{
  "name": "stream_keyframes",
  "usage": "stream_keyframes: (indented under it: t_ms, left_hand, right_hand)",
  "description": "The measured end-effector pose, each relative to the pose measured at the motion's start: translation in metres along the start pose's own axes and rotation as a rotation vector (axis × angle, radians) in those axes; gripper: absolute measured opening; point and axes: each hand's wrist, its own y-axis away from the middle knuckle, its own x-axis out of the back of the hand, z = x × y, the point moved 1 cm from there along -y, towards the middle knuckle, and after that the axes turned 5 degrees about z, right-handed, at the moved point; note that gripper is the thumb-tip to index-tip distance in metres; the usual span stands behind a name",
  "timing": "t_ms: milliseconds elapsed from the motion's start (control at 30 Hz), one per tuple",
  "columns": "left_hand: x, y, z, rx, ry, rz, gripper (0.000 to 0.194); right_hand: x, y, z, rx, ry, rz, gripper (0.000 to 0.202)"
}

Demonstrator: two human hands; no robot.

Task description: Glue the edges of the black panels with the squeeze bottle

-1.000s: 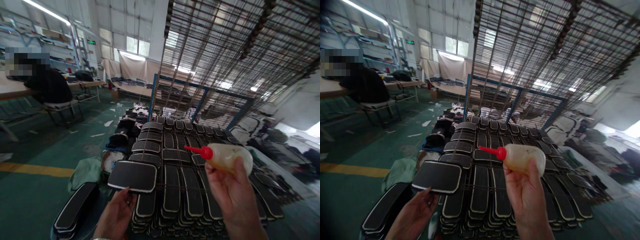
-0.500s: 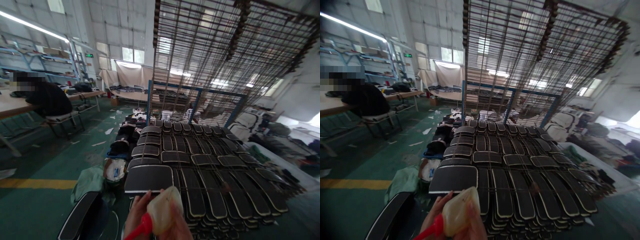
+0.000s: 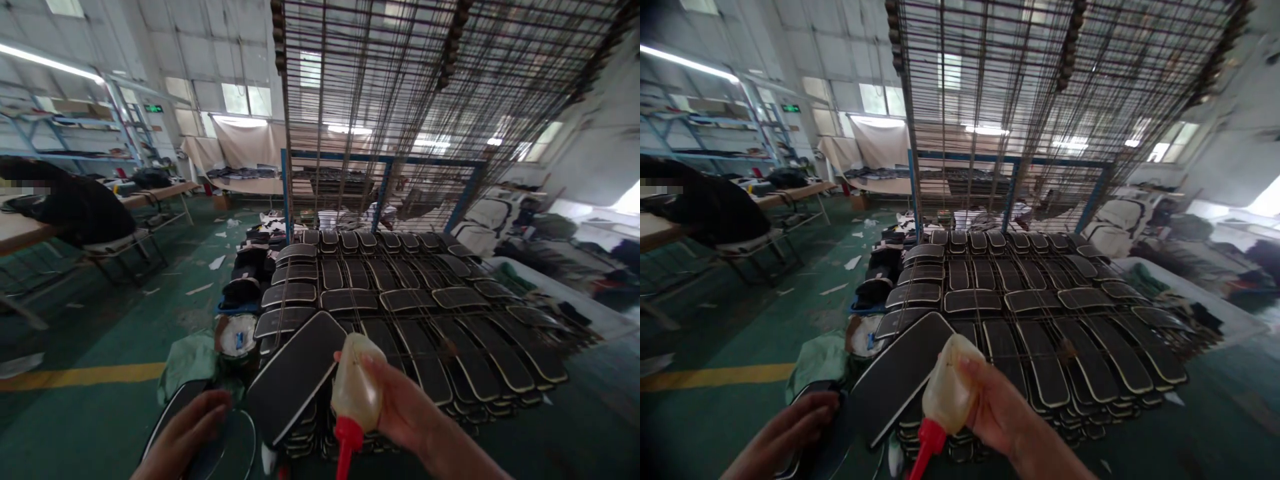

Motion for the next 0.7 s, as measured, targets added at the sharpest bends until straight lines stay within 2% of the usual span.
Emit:
stream_keyframes:
  t_ms: [33,67,133,167,200,267,333,400,467,533,600,700]
  left_hand:
    - [-0.002,-0.004,0.015,-0.018,0.005,-0.026,0.026]
    - [-0.009,-0.007,0.031,0.003,0.018,-0.109,0.033]
    - [-0.031,-0.006,0.061,0.093,0.015,-0.362,0.039]
    - [-0.041,-0.005,0.072,0.15,0.044,-0.441,0.038]
    - [-0.05,-0.004,0.081,0.203,0.069,-0.511,0.039]
    - [-0.061,-0.003,0.091,0.265,0.124,-0.573,0.04]
    - [-0.06,-0.001,0.092,0.268,0.145,-0.576,0.04]
    - [-0.051,0.002,0.09,0.238,0.144,-0.562,0.038]
    - [-0.039,0.007,0.089,0.235,0.149,-0.552,0.044]
    - [-0.03,0.012,0.086,0.273,0.149,-0.565,0.051]
    - [-0.025,0.017,0.081,0.295,0.143,-0.576,0.05]
    - [-0.023,0.02,0.068,0.269,0.162,-0.547,0.045]
  right_hand:
    - [-0.003,-0.003,-0.002,-0.023,0.022,-0.003,0.049]
    - [-0.007,-0.007,-0.003,-0.05,0.048,-0.007,0.05]
    - [-0.015,-0.015,-0.002,-0.096,0.093,-0.019,0.054]
    - [-0.019,-0.019,0.0,-0.113,0.112,-0.03,0.055]
    - [-0.023,-0.022,0.002,-0.123,0.126,-0.044,0.057]
    - [-0.028,-0.025,0.003,-0.111,0.144,-0.072,0.056]
    - [-0.029,-0.022,-0.001,-0.063,0.156,-0.074,0.054]
    - [-0.03,-0.014,-0.014,0.032,0.167,-0.051,0.051]
    - [-0.033,-0.005,-0.033,0.193,0.192,-0.008,0.049]
    - [-0.038,0.002,-0.054,0.416,0.231,0.056,0.047]
    - [-0.044,0.006,-0.071,0.607,0.292,0.118,0.045]
    - [-0.051,0.004,-0.082,0.731,0.386,0.143,0.043]
